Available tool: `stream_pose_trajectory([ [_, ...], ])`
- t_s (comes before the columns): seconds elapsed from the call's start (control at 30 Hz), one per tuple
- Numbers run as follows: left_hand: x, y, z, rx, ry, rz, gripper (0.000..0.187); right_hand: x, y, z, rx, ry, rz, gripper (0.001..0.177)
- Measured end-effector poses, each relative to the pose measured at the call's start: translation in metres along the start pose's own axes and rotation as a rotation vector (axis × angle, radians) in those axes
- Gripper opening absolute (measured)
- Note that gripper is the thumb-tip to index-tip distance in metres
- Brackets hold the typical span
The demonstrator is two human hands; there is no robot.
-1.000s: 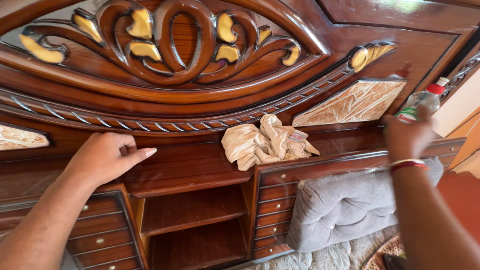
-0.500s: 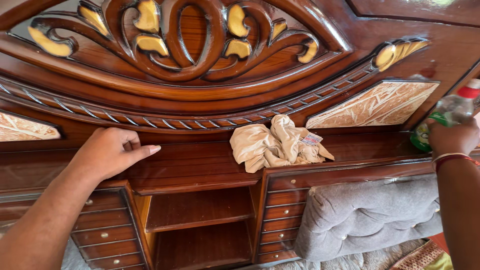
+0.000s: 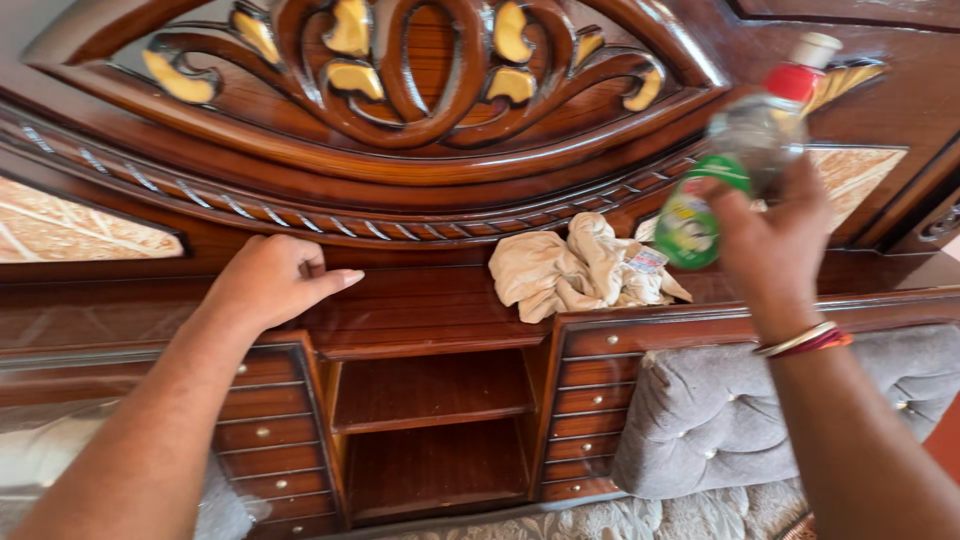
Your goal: The person wipes the ornate wooden headboard of a bed with a cloth. They apply a green liquid cleaning solution from a bottle onto the cloth and continue to wipe the carved details and flat surfaces of the headboard.
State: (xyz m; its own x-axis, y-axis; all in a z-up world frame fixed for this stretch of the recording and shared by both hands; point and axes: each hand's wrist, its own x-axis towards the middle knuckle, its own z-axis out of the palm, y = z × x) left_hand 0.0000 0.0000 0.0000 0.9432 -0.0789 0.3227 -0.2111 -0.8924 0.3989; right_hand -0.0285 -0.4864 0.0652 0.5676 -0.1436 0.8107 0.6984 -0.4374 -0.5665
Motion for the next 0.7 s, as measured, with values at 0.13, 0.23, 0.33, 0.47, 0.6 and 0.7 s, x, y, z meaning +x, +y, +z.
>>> stream_pose_trajectory([
  [0.13, -0.003, 0.003, -0.001, -0.014, 0.016, 0.009, 0.058, -0.026, -0.045, 0.063, 0.191, -0.112, -0.037, 0.050],
  [0.23, -0.004, 0.007, -0.005, -0.029, 0.023, -0.003, 0.058, -0.057, -0.060, 0.115, 0.150, -0.077, 0.004, 0.046],
  [0.33, -0.003, 0.010, -0.009, -0.033, -0.014, -0.031, 0.058, -0.082, -0.069, 0.159, 0.006, -0.140, 0.099, 0.039],
  [0.47, -0.006, 0.014, -0.011, -0.045, -0.049, -0.071, 0.055, -0.095, -0.074, 0.199, -0.125, -0.159, -0.019, 0.040],
  [0.6, -0.008, 0.014, -0.010, -0.057, -0.008, -0.022, 0.053, -0.097, -0.068, 0.213, -0.067, -0.146, 0.006, 0.037],
  [0.7, -0.008, 0.011, -0.010, -0.057, 0.019, 0.019, 0.052, -0.100, -0.062, 0.216, 0.035, -0.133, 0.043, 0.037],
])
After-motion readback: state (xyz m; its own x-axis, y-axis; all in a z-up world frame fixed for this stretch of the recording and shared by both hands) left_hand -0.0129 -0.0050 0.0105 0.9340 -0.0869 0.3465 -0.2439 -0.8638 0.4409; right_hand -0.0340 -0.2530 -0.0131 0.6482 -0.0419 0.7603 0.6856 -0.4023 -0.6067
